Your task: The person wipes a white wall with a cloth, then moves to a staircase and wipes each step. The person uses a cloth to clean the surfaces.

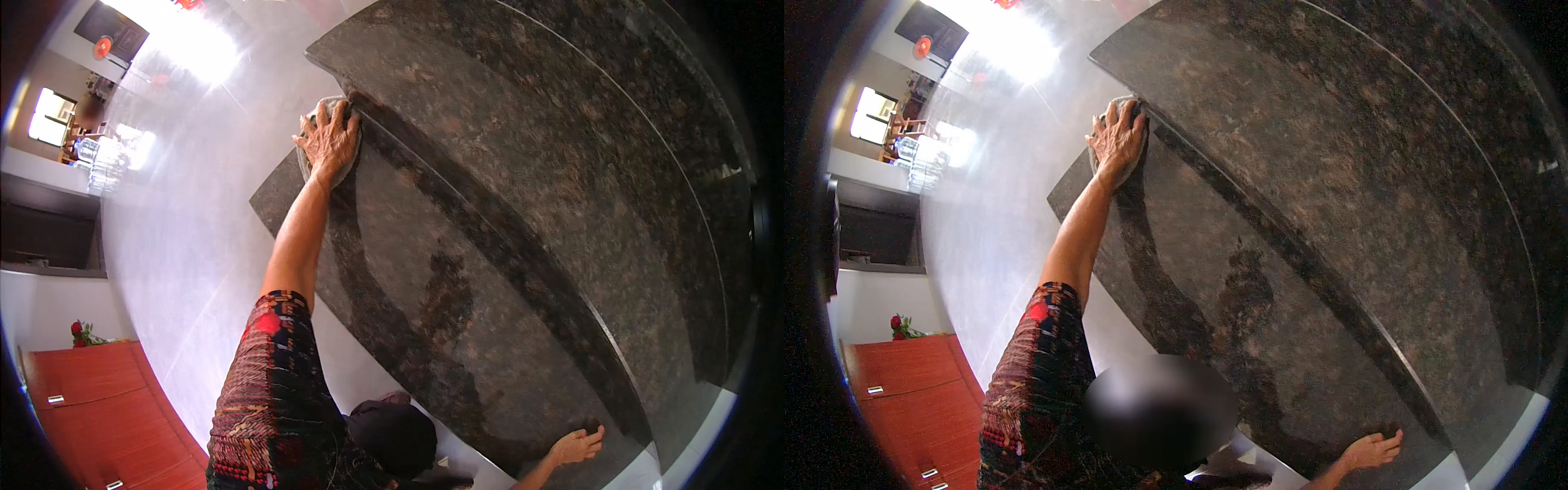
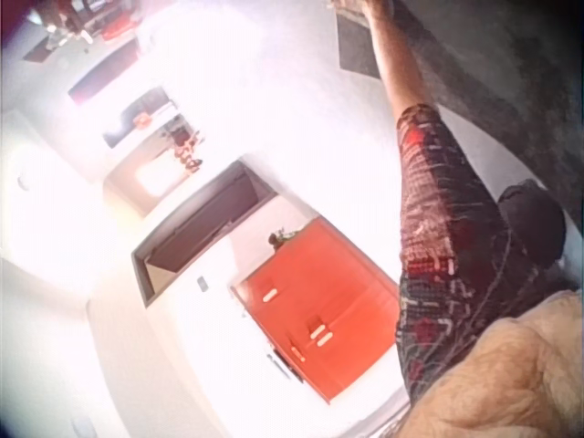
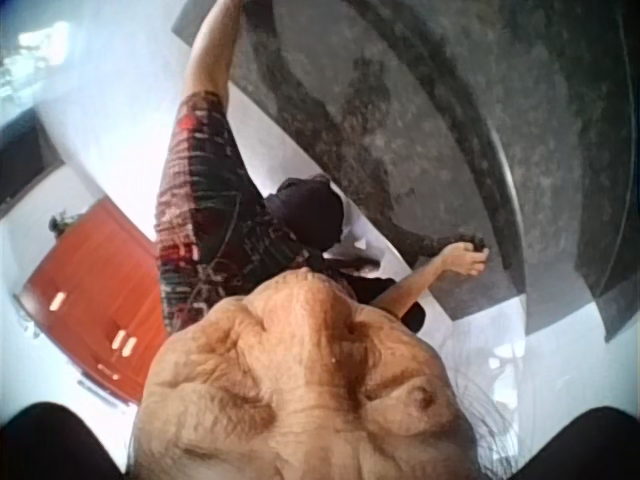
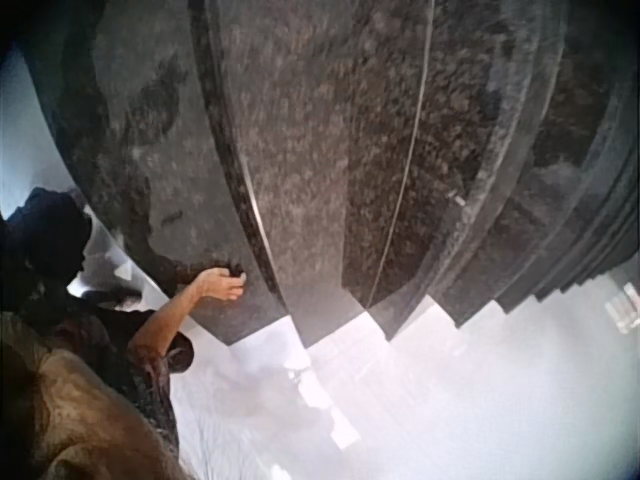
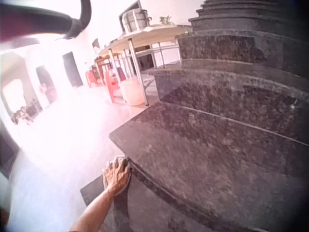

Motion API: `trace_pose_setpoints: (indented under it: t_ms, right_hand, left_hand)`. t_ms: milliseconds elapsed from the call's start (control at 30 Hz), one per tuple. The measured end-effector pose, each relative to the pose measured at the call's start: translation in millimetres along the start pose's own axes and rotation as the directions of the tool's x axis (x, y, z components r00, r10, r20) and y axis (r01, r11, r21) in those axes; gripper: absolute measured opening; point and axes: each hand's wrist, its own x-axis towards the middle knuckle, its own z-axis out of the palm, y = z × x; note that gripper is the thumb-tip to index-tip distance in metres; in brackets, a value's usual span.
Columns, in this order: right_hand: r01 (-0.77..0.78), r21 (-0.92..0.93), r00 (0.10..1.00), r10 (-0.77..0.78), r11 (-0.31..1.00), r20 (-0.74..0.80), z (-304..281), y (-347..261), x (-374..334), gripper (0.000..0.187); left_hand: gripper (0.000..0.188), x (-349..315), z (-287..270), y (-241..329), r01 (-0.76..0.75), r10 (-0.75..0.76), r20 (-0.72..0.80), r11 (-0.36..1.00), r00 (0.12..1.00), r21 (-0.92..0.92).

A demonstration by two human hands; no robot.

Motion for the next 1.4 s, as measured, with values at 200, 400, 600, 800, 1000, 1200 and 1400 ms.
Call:
trace_pose_setpoints:
  t_ms: [200, 400, 600, 800, 1000, 1200, 1400]
  right_hand:
    - [0.064, 0.082, 0.988, -0.052, 0.995, -0.145, 7, 6, 0, 0.038]
    - [0.065, 0.055, 0.994, -0.06, 0.996, -0.087, 18, 6, 7, 0.038]
    - [0.059, -0.028, 0.993, -0.062, 0.998, -0.099, 24, 10, 8, 0.036]
    - [0.026, -0.053, 0.998, -0.029, 0.998, -0.064, 28, 10, 14, 0.038]
    - [0.021, 0.0, 0.999, -0.021, 1.0, -0.025, 7, 1, 5, 0.035]
    - [0.053, 0.199, 0.996, -0.037, 0.978, -0.081, -13, -6, 1, 0.04]
    - [0.102, 0.284, 0.984, -0.054, 0.953, -0.17, 0, 2, 4, 0.037]
  left_hand:
    - [0.057, -105, -19, 42, -0.405, 0.385, 0.145, 0.902, 0.912, 0.153]
    - [0.075, -264, -32, 60, -0.839, 0.906, 0.022, 0.4, 0.423, -0.369]
    - [0.063, -223, -41, -15, -0.623, 0.618, 0.189, 0.781, 0.763, -0.037]
    - [0.049, -139, -39, -77, -0.28, 0.27, 0.1, 0.955, 0.958, 0.103]
    - [0.048, -101, -25, -110, 0.309, -0.32, -0.07, 0.942, 0.945, -0.13]
    - [0.045, -150, -14, -89, 0.391, -0.45, -0.094, 0.847, 0.888, -0.361]
    - [0.049, -275, 2, -31, 0.142, -0.37, -0.209, 0.726, 0.905, -0.673]
